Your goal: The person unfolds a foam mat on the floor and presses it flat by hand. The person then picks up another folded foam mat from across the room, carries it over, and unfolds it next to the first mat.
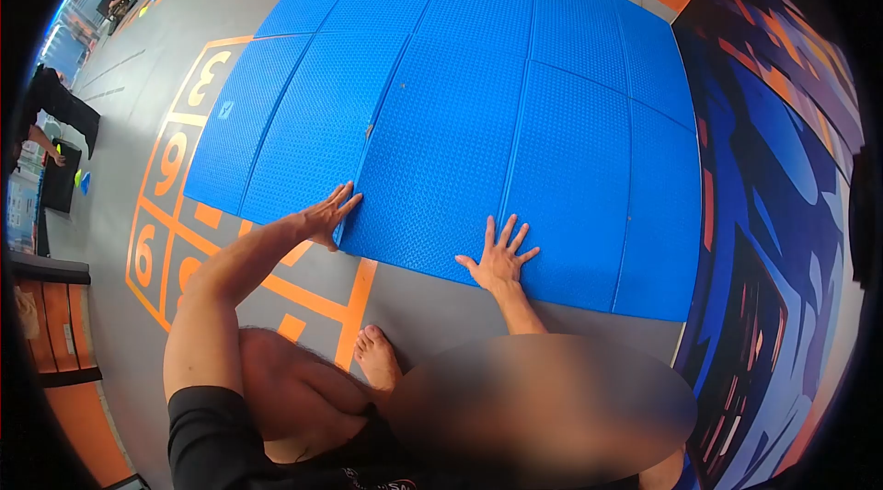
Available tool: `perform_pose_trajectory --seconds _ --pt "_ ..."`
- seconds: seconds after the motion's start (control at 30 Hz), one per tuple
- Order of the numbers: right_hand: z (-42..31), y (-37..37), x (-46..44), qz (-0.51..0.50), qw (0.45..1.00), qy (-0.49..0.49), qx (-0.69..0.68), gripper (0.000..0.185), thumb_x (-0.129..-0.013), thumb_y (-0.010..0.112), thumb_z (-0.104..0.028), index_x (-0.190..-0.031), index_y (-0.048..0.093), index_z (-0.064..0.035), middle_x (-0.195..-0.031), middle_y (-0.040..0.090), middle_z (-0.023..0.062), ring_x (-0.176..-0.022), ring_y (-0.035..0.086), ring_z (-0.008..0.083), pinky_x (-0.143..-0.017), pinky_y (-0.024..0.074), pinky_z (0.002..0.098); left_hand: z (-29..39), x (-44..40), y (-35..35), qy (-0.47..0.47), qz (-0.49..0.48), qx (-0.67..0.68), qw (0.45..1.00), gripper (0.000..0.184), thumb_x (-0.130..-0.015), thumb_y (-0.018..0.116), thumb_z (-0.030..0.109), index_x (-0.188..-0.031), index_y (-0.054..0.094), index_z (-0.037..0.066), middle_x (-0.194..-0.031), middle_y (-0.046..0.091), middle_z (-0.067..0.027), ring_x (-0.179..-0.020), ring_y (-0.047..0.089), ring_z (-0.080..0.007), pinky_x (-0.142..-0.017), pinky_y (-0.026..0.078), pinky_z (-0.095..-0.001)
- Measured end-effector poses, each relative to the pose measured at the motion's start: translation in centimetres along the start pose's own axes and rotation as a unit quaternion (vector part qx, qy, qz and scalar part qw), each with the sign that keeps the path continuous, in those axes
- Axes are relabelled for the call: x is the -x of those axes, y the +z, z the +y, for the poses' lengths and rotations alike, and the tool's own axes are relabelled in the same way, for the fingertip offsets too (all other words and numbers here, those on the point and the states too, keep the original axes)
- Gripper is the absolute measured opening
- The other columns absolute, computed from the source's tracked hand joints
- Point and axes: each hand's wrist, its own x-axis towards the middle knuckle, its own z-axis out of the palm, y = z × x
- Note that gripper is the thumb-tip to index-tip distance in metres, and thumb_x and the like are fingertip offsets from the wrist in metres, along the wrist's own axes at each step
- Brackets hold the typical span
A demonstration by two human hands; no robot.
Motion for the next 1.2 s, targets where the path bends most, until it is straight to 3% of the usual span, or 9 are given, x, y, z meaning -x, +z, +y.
perform_pose_trajectory --seconds 0.17,0.27,0.37,0.4,0.5,0.63,0.7,0.8,1.2 --pt "-0.2 -0.7 0.0 -0.021 1.0 -0.002 0.021 0.11 -0.08 0.056 -0.077 -0.16 0.01 -0.0172 -0.162 -0.001 0.0294 -0.146 -0.004 0.0563 -0.101 0.012 0.0844 0.1 -2.5 0.4 -0.037 -0.071 0.017 0.997 0.148 -0.052 0.091 0.051 -0.157 -0.001 0.003 -0.16 -0.005 -0.0311 -0.149 0.002 -0.0477 -0.12 0.022 -0.0533" --pt "0.5 -1.8 -0.1 -0.042 0.998 -0.023 0.039 0.106 -0.08 0.058 -0.075 -0.159 0.016 -0.018 -0.163 0.004 0.025 -0.147 0.0 0.0527 -0.103 0.0164 0.0816 0.5 -2.3 0.5 -0.037 -0.083 0.009 0.996 0.149 -0.055 0.088 0.059 -0.155 -0.003 -0.002 -0.159 -0.009 -0.0342 -0.147 -0.002 -0.0523 -0.119 0.022 -0.0558" --pt "4.0 -1.5 -1.0 -0.019 0.997 -0.068 -0.031 0.101 -0.08 0.06 -0.073 -0.157 0.023 -0.0202 -0.164 0.009 0.0185 -0.149 0.004 0.0474 -0.104 0.0178 0.0796 0.8 -3.2 0.7 -0.066 -0.09 0.026 0.993 0.142 -0.061 0.087 0.054 -0.156 -0.004 0.0 -0.159 -0.01 -0.0325 -0.148 -0.002 -0.0508 -0.114 0.028 -0.0624" --pt "5.2 -1.3 -1.0 0.019 0.997 -0.046 -0.066 0.097 -0.079 0.062 -0.072 -0.155 0.029 -0.0227 -0.165 0.012 0.0138 -0.15 0.006 0.0419 -0.106 0.0144 0.0791 1.0 -3.5 0.9 -0.072 -0.078 0.042 0.993 0.138 -0.064 0.085 0.055 -0.155 -0.001 -0.004 -0.158 -0.008 -0.0348 -0.147 0.0 -0.0534 -0.115 0.027 -0.0611" --pt "9.6 -1.7 0.7 0.057 0.992 0.112 -0.025 0.099 -0.077 0.063 -0.074 -0.156 0.027 -0.0251 -0.165 0.012 0.0142 -0.151 0.004 0.0403 -0.108 0.0109 0.0779 1.0 -3.9 0.8 -0.088 -0.054 0.078 0.992 0.134 -0.065 0.084 0.054 -0.155 0.003 -0.003 -0.159 -0.004 -0.035 -0.146 0.004 -0.0542 -0.117 0.026 -0.059" --pt "19.9 0.4 0.7 0.083 0.941 0.306 -0.114 0.103 -0.077 0.064 -0.074 -0.157 0.02 -0.026 -0.166 0.005 0.014 -0.152 0.002 0.0392 -0.109 0.0097 0.0773 0.9 -3.2 0.2 -0.073 -0.044 0.074 0.994 0.128 -0.066 0.084 0.052 -0.156 0.009 0.002 -0.159 0.001 -0.0334 -0.145 0.008 -0.0556 -0.117 0.027 -0.0579" --pt "22.0 -2.3 2.7 0.015 0.934 0.343 -0.097 0.105 -0.079 0.064 -0.072 -0.159 0.014 -0.0264 -0.166 -0.001 0.0128 -0.152 0.0 0.0387 -0.109 0.0106 0.077 1.3 -2.7 -0.5 -0.073 -0.058 0.073 0.993 0.128 -0.066 0.084 0.052 -0.156 0.009 0.002 -0.159 0.001 -0.0337 -0.146 0.008 -0.0536 -0.118 0.025 -0.0556" --pt "26.2 0.9 2.8 0.054 0.924 0.349 -0.145 0.107 -0.079 0.064 -0.071 -0.159 0.008 -0.0256 -0.166 -0.004 0.0121 -0.151 -0.001 0.0405 -0.109 0.0112 0.0767 1.1 -3.1 -0.4 -0.074 -0.061 0.07 0.993 0.127 -0.066 0.083 0.05 -0.157 0.008 0.003 -0.159 0.0 -0.0335 -0.147 0.008 -0.0524 -0.119 0.025 -0.0543" --pt "24.7 -1.6 2.4 -0.072 0.914 0.374 -0.14 0.106 -0.086 0.051 -0.075 -0.158 -0.01 -0.0266 -0.162 -0.024 0.018 -0.149 -0.015 0.0439 -0.106 0.0113 0.0799 1.3 -3.8 0.4 -0.065 -0.055 0.026 0.996 0.128 -0.063 0.086 0.048 -0.153 0.012 -0.005 -0.155 0.006 -0.0411 -0.14 0.016 -0.0623 -0.115 0.029 -0.0582"
